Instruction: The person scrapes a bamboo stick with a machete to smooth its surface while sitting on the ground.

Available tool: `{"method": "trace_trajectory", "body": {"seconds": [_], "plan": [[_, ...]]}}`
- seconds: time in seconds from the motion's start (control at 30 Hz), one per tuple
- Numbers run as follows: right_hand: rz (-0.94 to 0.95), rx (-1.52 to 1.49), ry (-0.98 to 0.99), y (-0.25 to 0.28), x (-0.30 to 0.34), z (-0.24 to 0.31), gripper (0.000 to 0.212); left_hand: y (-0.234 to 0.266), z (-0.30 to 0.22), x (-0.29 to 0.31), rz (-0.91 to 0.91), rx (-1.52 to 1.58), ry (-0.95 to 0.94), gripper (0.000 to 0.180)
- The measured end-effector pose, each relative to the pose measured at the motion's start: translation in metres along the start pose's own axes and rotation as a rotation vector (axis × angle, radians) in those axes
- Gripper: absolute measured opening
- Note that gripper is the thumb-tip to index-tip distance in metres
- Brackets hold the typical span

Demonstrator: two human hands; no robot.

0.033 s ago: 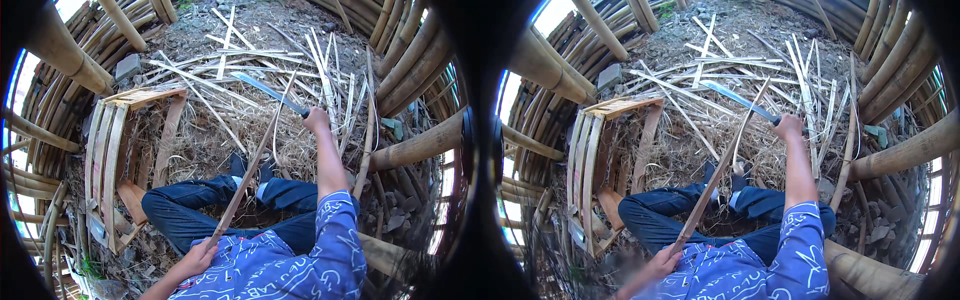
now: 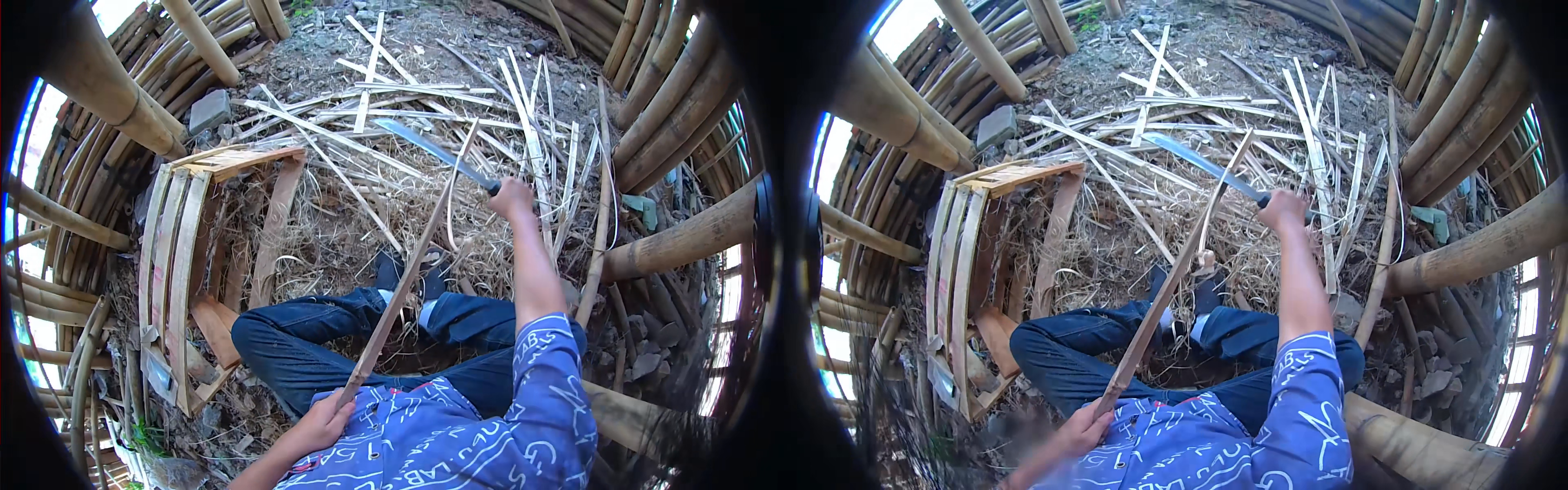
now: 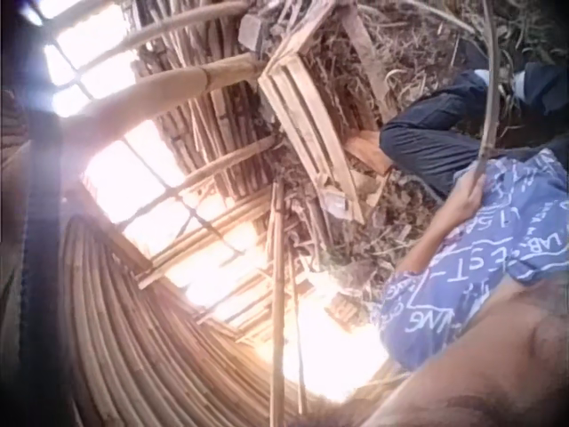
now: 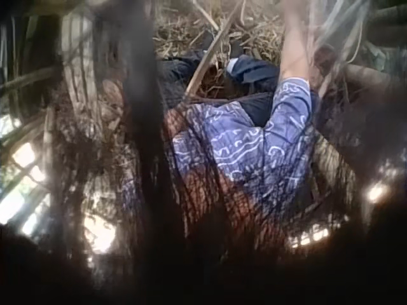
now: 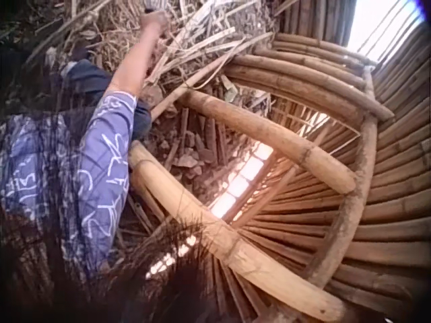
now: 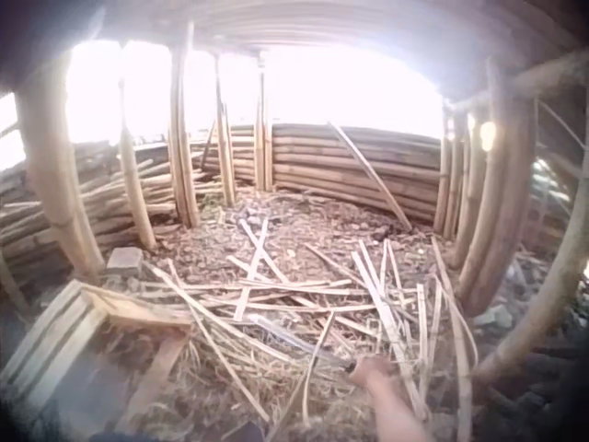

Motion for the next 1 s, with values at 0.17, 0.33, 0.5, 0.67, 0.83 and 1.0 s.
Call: {"method": "trace_trajectory", "body": {"seconds": [0.17, 0.33, 0.5, 0.67, 0.83, 1.0], "plan": [[-0.160, -0.048, 0.201, -0.029, 0.015, 0.010, 0.024, 0.008, 0.003, 0.006, -0.018, 0.107, 0.118, 0.018], [-0.064, -0.105, 0.433, -0.021, 0.074, 0.033, 0.014, 0.017, 0.004, -0.004, -0.034, -0.024, 0.106, 0.020], [-0.032, 0.010, 0.178, -0.008, 0.040, -0.013, 0.027, 0.016, -0.009, 0.024, 0.023, -0.073, 0.125, 0.019], [-0.110, 0.024, -0.058, 0.011, -0.004, -0.062, 0.031, 0.021, -0.016, 0.025, 0.073, -0.092, 0.147, 0.022], [-0.028, -0.032, -0.019, -0.026, 0.009, -0.054, 0.027, 0.026, -0.021, 0.024, 0.068, -0.096, 0.149, 0.031], [-0.017, -0.055, -0.027, -0.038, 0.032, -0.071, 0.029, 0.036, 0.006, 0.028, 0.090, -0.135, 0.207, 0.029]]}}
Point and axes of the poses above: each hand's wrist, its own x-axis away from the middle knuckle, its own y-axis out of the back of the hand, z = x × y, the point moved 3 cm from there along -x, towards the middle knuckle, and after that the axes turned 5 degrees about -x, right-handed, at the moved point
